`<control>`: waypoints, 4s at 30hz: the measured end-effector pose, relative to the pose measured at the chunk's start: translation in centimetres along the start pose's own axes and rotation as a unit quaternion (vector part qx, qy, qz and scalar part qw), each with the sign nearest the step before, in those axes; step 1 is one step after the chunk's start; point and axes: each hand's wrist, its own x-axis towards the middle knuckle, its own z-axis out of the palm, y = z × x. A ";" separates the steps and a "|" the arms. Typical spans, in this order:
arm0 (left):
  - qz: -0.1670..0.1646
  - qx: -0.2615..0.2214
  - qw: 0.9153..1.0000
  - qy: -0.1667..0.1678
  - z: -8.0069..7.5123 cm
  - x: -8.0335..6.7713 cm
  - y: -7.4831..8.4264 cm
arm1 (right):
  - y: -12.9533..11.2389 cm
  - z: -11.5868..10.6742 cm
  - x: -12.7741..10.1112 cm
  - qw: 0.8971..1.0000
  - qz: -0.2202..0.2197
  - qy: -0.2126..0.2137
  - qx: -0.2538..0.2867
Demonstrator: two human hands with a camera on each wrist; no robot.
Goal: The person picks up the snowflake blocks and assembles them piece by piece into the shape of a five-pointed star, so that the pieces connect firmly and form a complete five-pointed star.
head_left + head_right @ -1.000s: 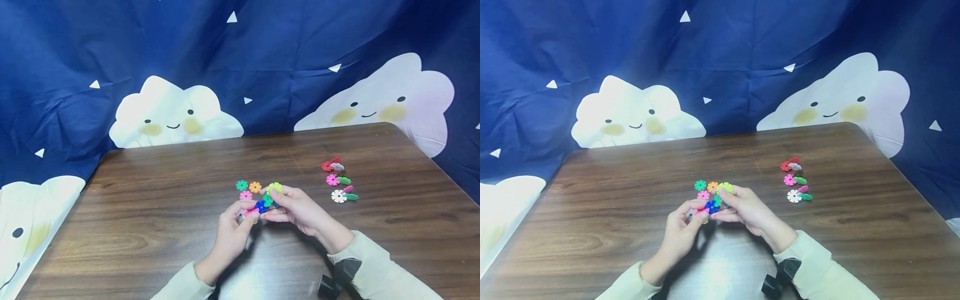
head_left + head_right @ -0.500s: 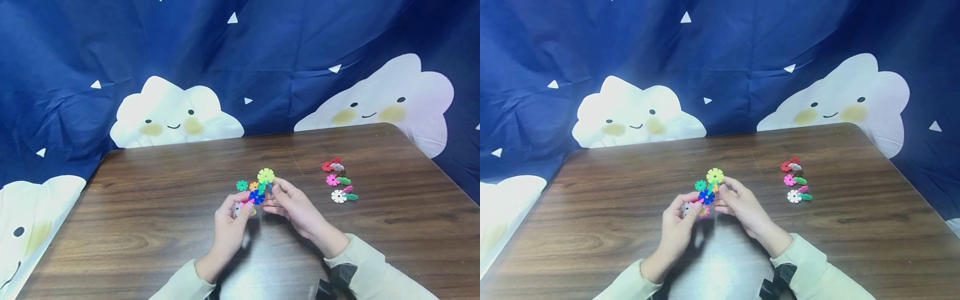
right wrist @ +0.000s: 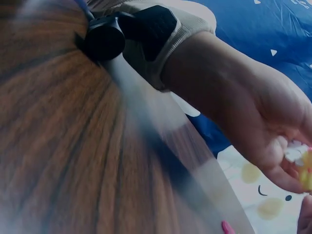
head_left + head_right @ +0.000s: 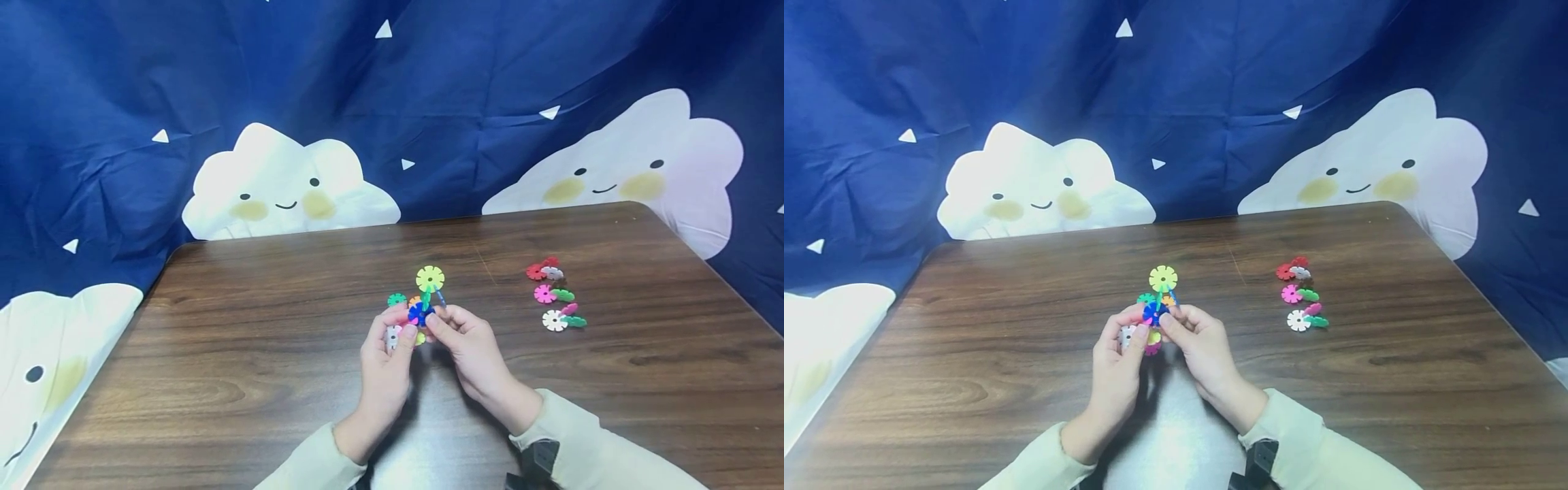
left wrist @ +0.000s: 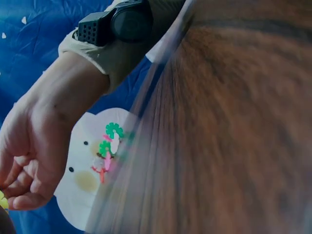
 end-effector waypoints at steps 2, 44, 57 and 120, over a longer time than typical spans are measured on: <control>0.003 -0.002 1.000 0.004 0.2 0.0 0.0 | 0.1 0.2 0.0 1.000 -0.005 0.013 0.008; -0.184 -0.075 0.932 -0.302 -3.9 0.9 0.6 | -2.3 -4.5 1.9 0.740 -0.478 -0.306 -0.362; -0.209 -0.040 0.932 -0.294 -3.8 0.8 0.9 | -3.3 -4.9 2.5 0.807 -0.362 -0.279 -0.373; -0.178 -0.053 0.949 -0.254 -3.6 0.3 0.5 | -0.8 -3.6 7.1 0.936 -0.051 -0.155 -0.312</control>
